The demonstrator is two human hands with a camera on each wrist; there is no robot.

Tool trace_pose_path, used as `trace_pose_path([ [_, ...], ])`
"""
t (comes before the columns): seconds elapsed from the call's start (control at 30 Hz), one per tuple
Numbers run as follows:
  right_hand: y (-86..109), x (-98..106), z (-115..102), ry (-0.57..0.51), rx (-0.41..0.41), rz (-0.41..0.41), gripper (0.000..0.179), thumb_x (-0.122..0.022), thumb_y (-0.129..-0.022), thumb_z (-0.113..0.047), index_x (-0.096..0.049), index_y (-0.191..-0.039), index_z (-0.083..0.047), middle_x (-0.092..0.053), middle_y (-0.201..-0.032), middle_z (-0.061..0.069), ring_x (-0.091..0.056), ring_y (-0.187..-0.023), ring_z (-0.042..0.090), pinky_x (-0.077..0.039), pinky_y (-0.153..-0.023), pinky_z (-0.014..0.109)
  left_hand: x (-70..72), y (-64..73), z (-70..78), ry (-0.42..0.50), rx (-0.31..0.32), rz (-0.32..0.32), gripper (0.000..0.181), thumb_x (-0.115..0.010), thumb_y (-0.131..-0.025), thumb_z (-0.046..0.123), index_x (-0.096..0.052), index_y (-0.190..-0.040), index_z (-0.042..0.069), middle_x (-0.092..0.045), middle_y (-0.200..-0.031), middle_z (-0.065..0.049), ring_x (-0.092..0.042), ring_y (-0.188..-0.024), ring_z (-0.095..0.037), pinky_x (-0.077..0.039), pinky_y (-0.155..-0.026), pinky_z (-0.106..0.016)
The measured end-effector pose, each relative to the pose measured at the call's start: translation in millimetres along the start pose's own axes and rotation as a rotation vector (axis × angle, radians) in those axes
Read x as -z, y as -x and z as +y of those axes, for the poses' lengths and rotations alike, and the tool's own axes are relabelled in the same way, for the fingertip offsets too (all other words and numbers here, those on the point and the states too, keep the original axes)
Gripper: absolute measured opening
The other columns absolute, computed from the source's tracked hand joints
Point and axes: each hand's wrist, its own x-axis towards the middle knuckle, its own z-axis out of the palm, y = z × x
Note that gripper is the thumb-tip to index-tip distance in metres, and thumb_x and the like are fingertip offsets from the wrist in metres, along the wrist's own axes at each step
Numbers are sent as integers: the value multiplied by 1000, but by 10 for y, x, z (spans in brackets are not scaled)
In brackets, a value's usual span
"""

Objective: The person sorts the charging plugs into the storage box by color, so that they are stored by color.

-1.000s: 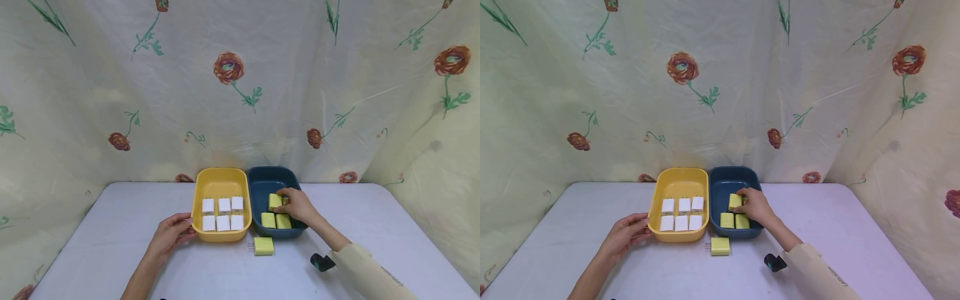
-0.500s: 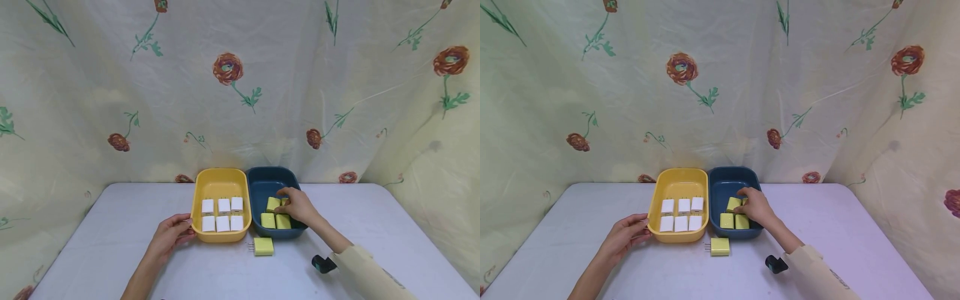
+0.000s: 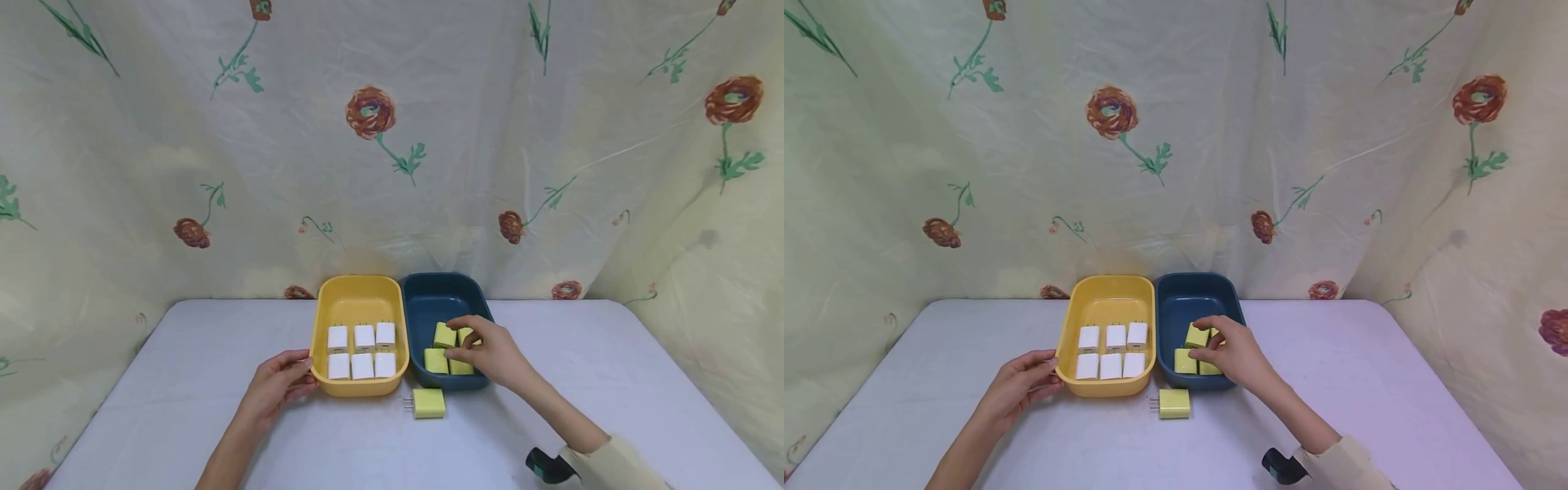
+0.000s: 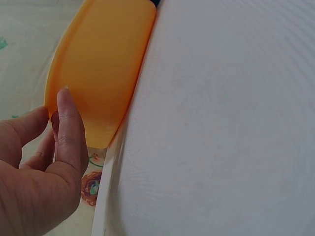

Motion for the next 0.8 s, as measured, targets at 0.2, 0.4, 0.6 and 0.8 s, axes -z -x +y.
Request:
trace_pose_path([
  [0.2,228,-69,-124,-104,45,-60,46,-83,-82,-26,-66,-120,-9,-66,-111,8,-57,-80,16,-53,-62,24,8,7,4,-18,10,7,37,-65,-97,10,-57,-129,-5,-65,-101,-12,-66,-80,-18,-61,-76,-32],
  [0.4,363,-160,-220,-86,171,-228,42,-79,-85,-30,-66,-121,-12,-66,-103,3,-57,-80,11,-55,-63,24,17,3,2,-21,4,4,36,-64,-97,9,-58,-129,-5,-65,-102,-13,-66,-81,-18,-61,-77,-32],
  [0.6,436,-301,-290,173,322,-318,38,-77,-89,-19,-65,-124,-11,-66,-113,-2,-60,-87,7,-55,-73,21,29,-4,2,1,-17,-24,35,-63,-96,6,-57,-128,-8,-64,-97,-12,-66,-80,-18,-61,-76,-31],
  [0.8,488,-480,-301,419,348,-332,47,-73,-91,-18,-59,-133,-2,-63,-128,10,-63,-111,21,-57,-89,37,27,-6,-12,9,-15,-22,35,-63,-96,6,-57,-127,-8,-64,-96,-11,-66,-79,-17,-61,-75,-31],
])
